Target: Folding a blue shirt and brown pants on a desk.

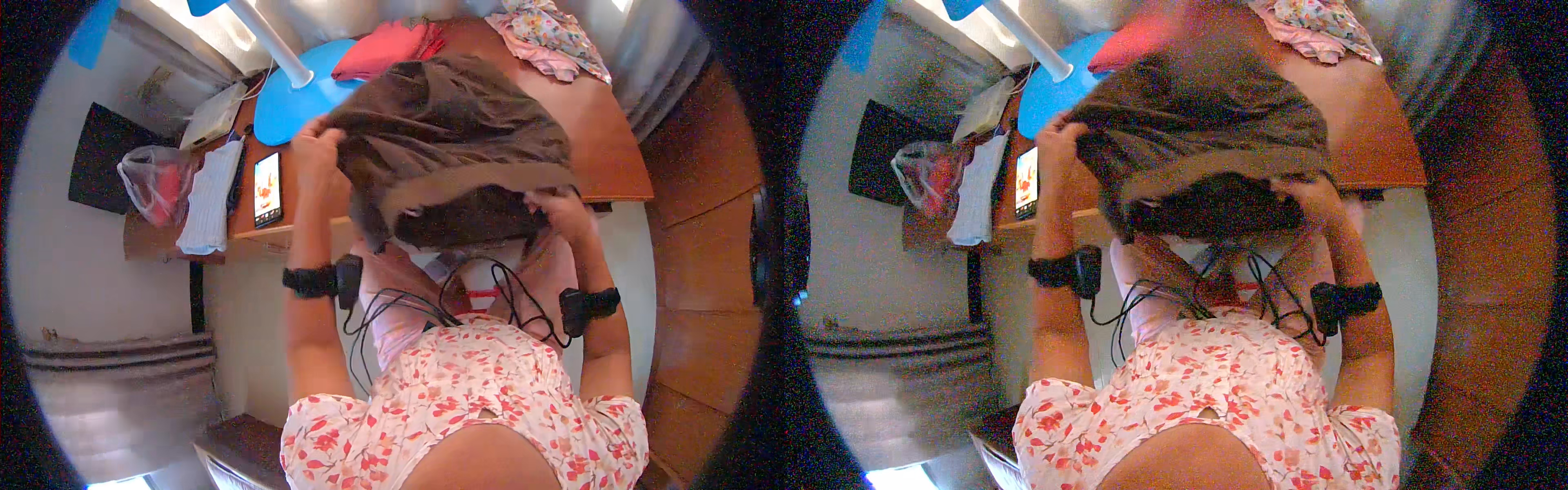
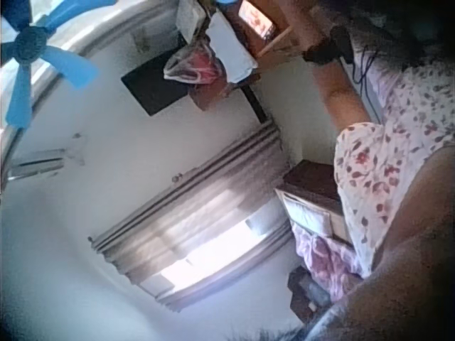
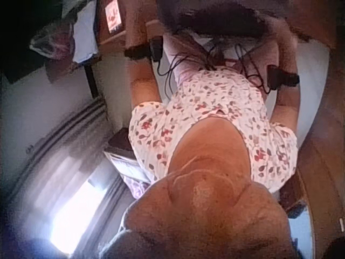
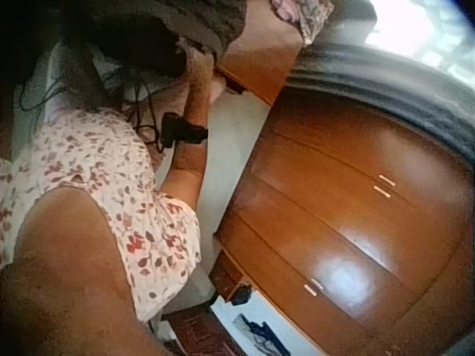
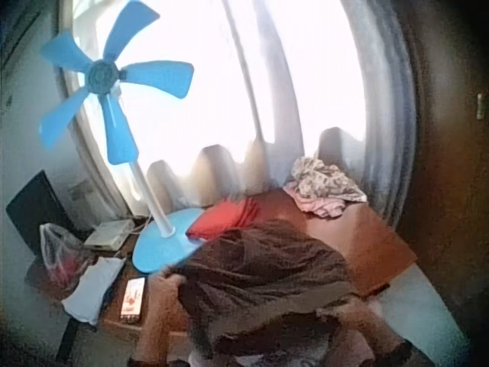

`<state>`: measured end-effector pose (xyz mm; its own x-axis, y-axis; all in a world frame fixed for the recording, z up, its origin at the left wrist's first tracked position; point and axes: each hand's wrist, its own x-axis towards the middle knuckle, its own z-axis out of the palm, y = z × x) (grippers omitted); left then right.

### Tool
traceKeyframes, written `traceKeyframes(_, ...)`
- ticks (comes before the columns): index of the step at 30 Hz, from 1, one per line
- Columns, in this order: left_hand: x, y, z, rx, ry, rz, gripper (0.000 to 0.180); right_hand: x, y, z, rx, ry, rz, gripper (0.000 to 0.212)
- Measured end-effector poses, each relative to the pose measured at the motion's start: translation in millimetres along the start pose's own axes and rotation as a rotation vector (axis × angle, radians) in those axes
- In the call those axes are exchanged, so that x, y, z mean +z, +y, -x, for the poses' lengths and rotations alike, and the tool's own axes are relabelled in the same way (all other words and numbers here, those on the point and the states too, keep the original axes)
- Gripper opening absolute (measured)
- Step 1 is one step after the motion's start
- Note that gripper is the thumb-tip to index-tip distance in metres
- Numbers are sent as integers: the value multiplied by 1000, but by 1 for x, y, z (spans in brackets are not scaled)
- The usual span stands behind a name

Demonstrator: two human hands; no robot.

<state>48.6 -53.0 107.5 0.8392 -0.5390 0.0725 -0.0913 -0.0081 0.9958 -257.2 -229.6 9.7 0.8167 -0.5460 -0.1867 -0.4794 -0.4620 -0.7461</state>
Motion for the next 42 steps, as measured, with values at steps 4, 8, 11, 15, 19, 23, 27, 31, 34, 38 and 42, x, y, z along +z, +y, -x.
traceKeyframes(4,-20,-19,-36,600,132,-604,30,1,-43,13,-168,-473,-740,33)
traceKeyframes(8,-9,-23,-24,294,159,-1354,35,-11,-55,29,-229,-822,-735,40)
traceKeyframes(11,7,-15,0,645,260,-1242,35,-34,-42,23,-135,-524,-624,25)
traceKeyframes(15,59,-9,45,820,46,-1139,42,-42,-14,-7,20,181,-767,22)
traceKeyframes(19,61,-61,66,506,-243,-1488,52,-20,6,-43,-44,600,-406,28)
traceKeyframes(23,43,-67,61,564,-328,-1478,52,-18,-2,-40,-36,420,-389,30)
traceKeyframes(27,21,-68,54,683,-390,-1389,50,-19,2,-35,-74,387,-477,23)
traceKeyframes(31,8,-66,45,705,-464,-1334,48,-12,-4,-23,-65,212,-465,15)
traceKeyframes(34,5,-65,39,721,-509,-1279,46,-2,-16,-20,-99,301,-292,14)
traceKeyframes(38,4,-61,36,701,-598,-1269,46,3,-25,-22,-105,413,135,20)
traceKeyframes(42,6,-57,35,700,-657,-1259,43,1,-39,-14,29,249,-192,22)
